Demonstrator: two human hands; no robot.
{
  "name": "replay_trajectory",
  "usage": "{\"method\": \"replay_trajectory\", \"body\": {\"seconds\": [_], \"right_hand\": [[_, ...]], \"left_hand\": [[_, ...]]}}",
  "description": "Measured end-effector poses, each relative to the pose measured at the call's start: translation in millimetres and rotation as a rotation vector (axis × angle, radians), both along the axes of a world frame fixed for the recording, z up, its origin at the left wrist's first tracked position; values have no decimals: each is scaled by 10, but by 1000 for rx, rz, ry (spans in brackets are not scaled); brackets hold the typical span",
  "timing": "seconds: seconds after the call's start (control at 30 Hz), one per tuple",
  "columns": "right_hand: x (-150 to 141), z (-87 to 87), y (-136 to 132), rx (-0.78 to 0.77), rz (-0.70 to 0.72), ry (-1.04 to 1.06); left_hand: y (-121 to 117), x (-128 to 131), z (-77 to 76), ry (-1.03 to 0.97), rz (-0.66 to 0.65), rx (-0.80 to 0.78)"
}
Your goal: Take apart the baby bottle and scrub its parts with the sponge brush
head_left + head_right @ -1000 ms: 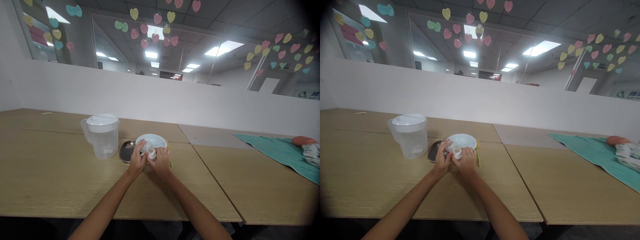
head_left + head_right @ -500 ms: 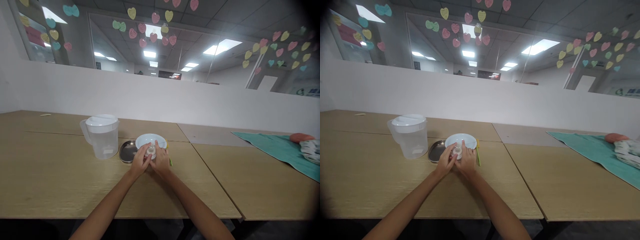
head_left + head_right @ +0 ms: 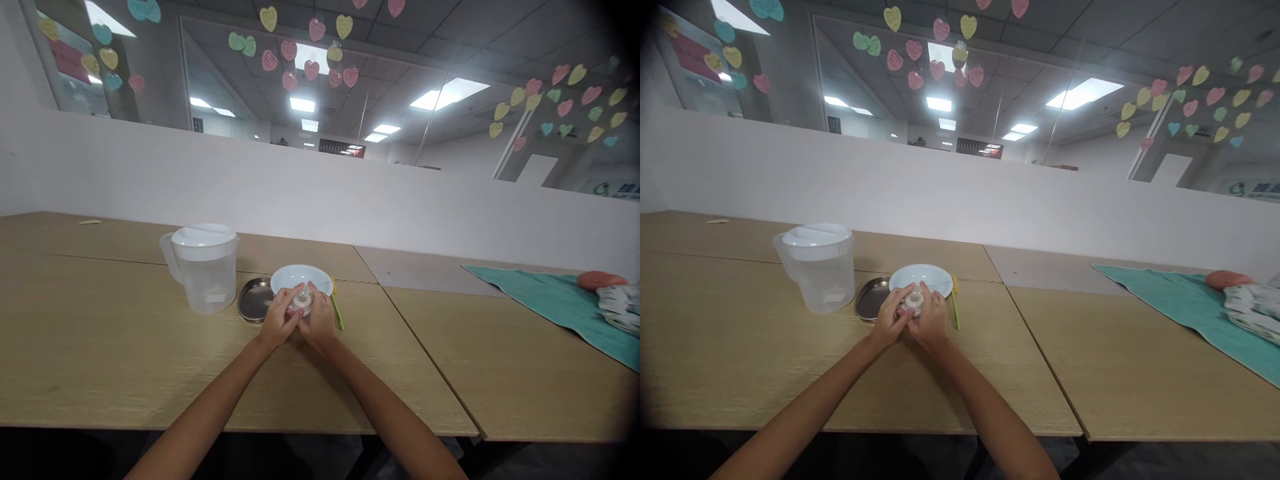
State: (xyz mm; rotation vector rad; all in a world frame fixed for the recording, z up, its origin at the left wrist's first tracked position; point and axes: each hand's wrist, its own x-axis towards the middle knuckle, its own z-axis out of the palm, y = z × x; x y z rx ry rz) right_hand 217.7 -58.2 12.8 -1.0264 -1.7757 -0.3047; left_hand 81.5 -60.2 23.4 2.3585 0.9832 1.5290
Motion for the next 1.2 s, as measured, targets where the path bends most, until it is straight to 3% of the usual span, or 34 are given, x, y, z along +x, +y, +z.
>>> {"method": "replay_trajectory", "body": {"seconds": [0.3,0.43,0.57,0.93,1.1,1.2], "right_hand": [[61,29,-9,-72,41,25],[127,73,-29,-145,125,106],[136,104,-50,-152,220,198],[115,105,-6,-326,177,285],[113,102,-8,-267,108,248],[99,91,-47,-177,153,248]], "left_hand": [[47,-63,-48,120,41,54],[111,-109,-74,126,111,5],[139,-130,-61,282,169,44],[121,-97,-72,294,203,94],[127,-77,-80,305,199,81],[111,-59,-50,300,212,109]]}}
